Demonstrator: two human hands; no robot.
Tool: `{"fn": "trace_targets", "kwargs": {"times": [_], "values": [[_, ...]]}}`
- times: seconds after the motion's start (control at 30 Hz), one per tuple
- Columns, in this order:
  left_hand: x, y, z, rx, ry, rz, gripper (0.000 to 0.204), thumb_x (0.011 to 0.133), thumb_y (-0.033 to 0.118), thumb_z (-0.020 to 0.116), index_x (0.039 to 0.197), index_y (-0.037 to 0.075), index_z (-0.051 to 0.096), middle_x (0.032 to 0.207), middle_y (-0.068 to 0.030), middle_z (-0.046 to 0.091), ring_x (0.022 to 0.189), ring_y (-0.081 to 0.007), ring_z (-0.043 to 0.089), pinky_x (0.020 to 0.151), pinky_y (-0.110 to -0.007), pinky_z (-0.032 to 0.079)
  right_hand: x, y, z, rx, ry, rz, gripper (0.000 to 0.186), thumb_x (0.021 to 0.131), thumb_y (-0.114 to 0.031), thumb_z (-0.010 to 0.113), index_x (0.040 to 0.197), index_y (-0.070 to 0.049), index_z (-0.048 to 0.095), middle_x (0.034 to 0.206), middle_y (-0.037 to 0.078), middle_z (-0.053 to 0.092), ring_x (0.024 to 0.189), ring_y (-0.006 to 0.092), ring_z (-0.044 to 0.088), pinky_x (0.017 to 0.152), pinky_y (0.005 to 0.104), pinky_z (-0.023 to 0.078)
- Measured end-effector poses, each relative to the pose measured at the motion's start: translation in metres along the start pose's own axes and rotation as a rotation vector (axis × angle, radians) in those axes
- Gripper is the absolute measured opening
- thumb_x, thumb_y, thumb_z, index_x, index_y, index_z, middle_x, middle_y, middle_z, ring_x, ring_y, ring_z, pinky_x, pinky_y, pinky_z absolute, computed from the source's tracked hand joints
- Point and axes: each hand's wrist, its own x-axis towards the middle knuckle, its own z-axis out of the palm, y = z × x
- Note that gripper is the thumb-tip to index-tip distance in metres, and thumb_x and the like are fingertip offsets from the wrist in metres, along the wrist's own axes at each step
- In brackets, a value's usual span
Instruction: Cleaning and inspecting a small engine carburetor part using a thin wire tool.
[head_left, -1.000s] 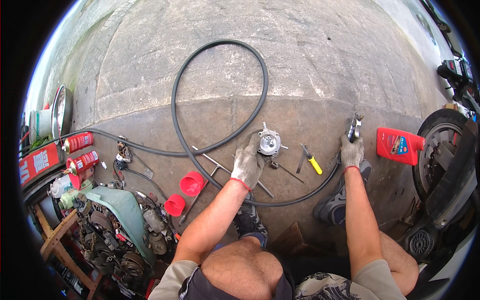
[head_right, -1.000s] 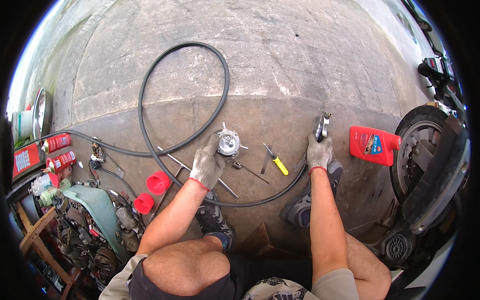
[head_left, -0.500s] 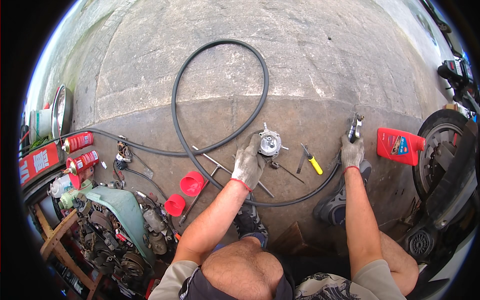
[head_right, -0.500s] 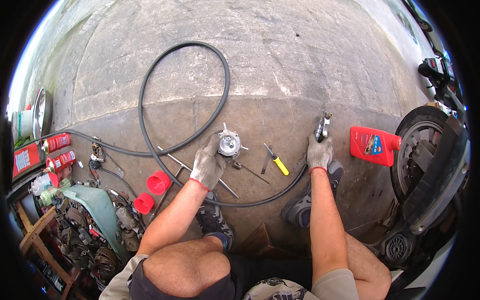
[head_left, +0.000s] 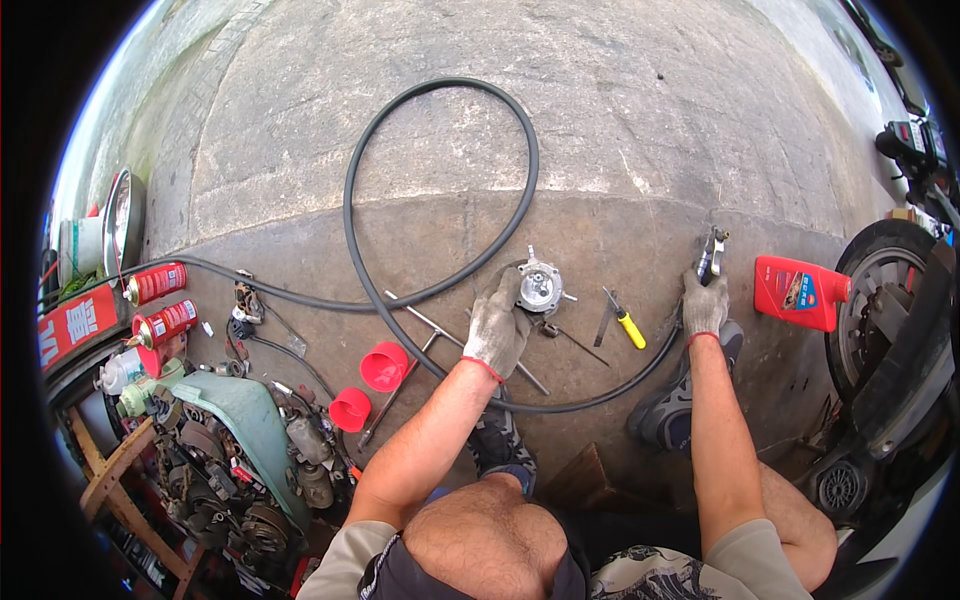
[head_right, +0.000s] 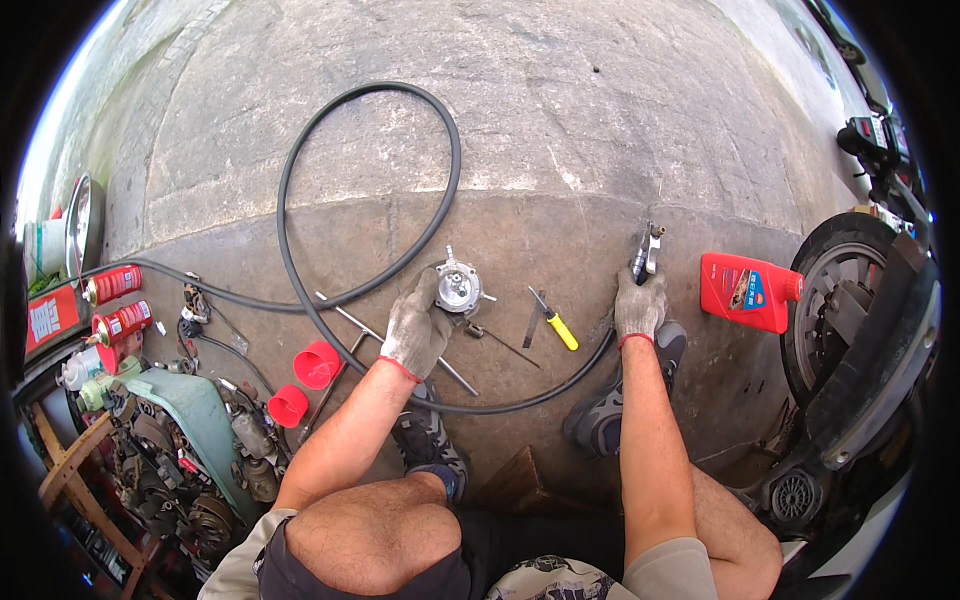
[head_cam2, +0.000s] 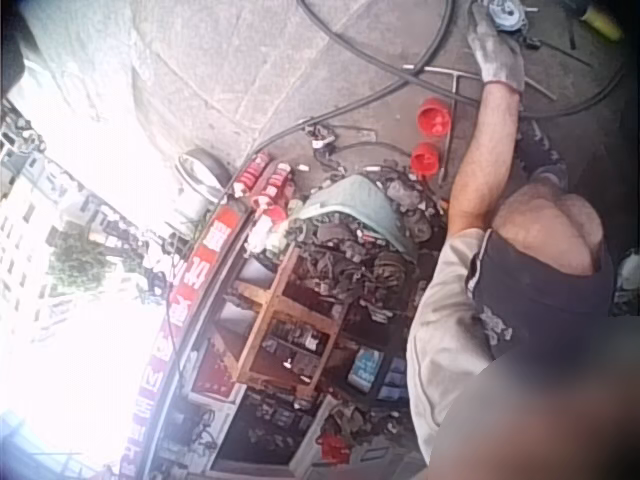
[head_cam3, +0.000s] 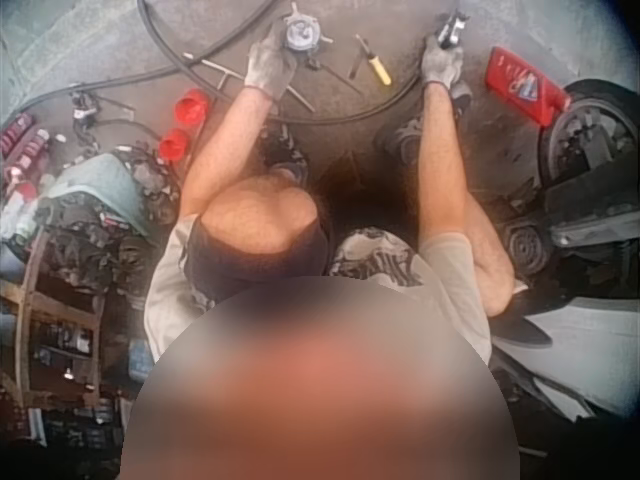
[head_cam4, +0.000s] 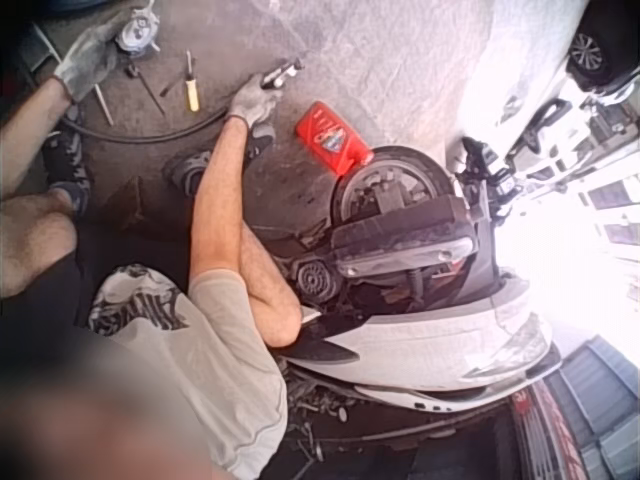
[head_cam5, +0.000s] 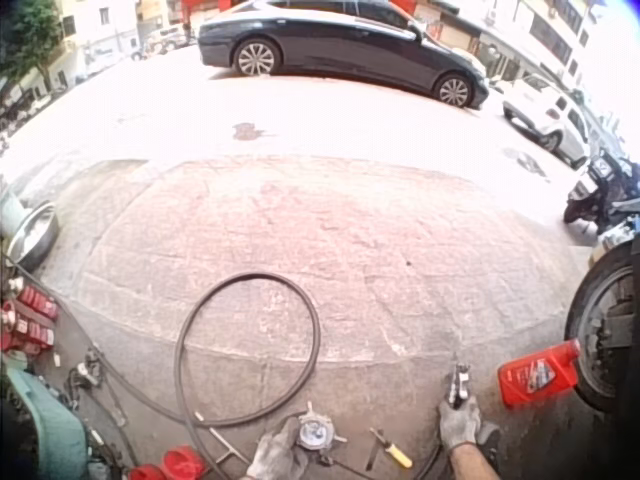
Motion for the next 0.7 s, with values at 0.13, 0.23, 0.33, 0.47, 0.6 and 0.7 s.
{"fn": "trace_targets", "kwargs": {"times": [0.13, 0.23, 0.33, 0.47, 0.6, 0.7], "values": [[-0.001, 0.001, 0.001, 0.001, -0.001, 0.005, 0.037, 0.107, 0.027, 0.045, 0.131, -0.001, 0.052, 0.124, -0.0135, 0.064, 0.109, -0.0259, 0.066, 0.089, -0.046, 0.058, -0.003, -0.008, -0.007, 0.013, -0.091, 0.07, 0.049, 0.082, -0.04, 0.069, 0.113, -0.003, 0.063, 0.104, 0.024, 0.07, 0.1, 0.0433, 0.066, 0.089, 0.0502, 0.049], [0.001, -0.001, 0.0, -0.005, 0.006, 0.007, 0.037, 0.107, 0.027, 0.045, 0.131, 0.0, 0.053, 0.124, -0.0133, 0.064, 0.109, -0.0256, 0.066, 0.089, -0.046, 0.058, -0.002, -0.007, -0.007, -0.004, -0.084, 0.066, 0.05, 0.082, -0.04, 0.069, 0.113, -0.003, 0.063, 0.104, 0.024, 0.07, 0.1, 0.0432, 0.066, 0.09, 0.0502, 0.049], [0.001, -0.001, 0.0, 0.006, 0.003, 0.009, 0.036, 0.107, 0.027, 0.045, 0.131, 0.001, 0.053, 0.124, -0.0129, 0.064, 0.109, -0.0253, 0.067, 0.089, -0.045, 0.058, -0.001, -0.006, -0.005, -0.009, -0.077, 0.051, 0.05, 0.081, -0.041, 0.069, 0.114, -0.002, 0.063, 0.106, 0.025, 0.069, 0.101, 0.0435, 0.066, 0.09, 0.0507, 0.048], [-0.001, 0.001, 0.002, 0.01, 0.004, 0.008, 0.036, 0.107, 0.026, 0.046, 0.131, 0.001, 0.053, 0.124, -0.0126, 0.064, 0.109, -0.025, 0.067, 0.089, -0.045, 0.058, 0.001, 0.002, 0.001, -0.031, -0.068, 0.052, 0.051, 0.081, -0.041, 0.069, 0.114, -0.002, 0.063, 0.107, 0.025, 0.069, 0.101, 0.044, 0.066, 0.09, 0.0512, 0.048], [-0.001, 0.001, 0.004, 0.005, -0.006, 0.003, 0.036, 0.107, 0.026, 0.046, 0.132, 0.001, 0.053, 0.124, -0.0122, 0.064, 0.11, -0.025, 0.066, 0.089, -0.045, 0.058, 0.003, 0.009, 0.006, -0.018, 0.059, -0.052, 0.045, 0.08, -0.034, 0.071, 0.109, -0.001, 0.064, 0.082, 0.017, 0.07, 0.075, 0.0317, 0.069, 0.075, 0.0449, 0.051], [-0.001, 0.0, 0.002, 0.016, -0.018, 0.016, 0.039, 0.106, 0.028, 0.05, 0.133, 0.001, 0.052, 0.125, -0.0121, 0.063, 0.111, -0.025, 0.066, 0.089, -0.045, 0.058, 0.001, 0.005, 0.005, 0.001, 0.016, -0.005, 0.045, 0.08, -0.035, 0.071, 0.111, -0.002, 0.064, 0.085, 0.017, 0.071, 0.08, 0.0315, 0.07, 0.079, 0.0461, 0.051]]}}
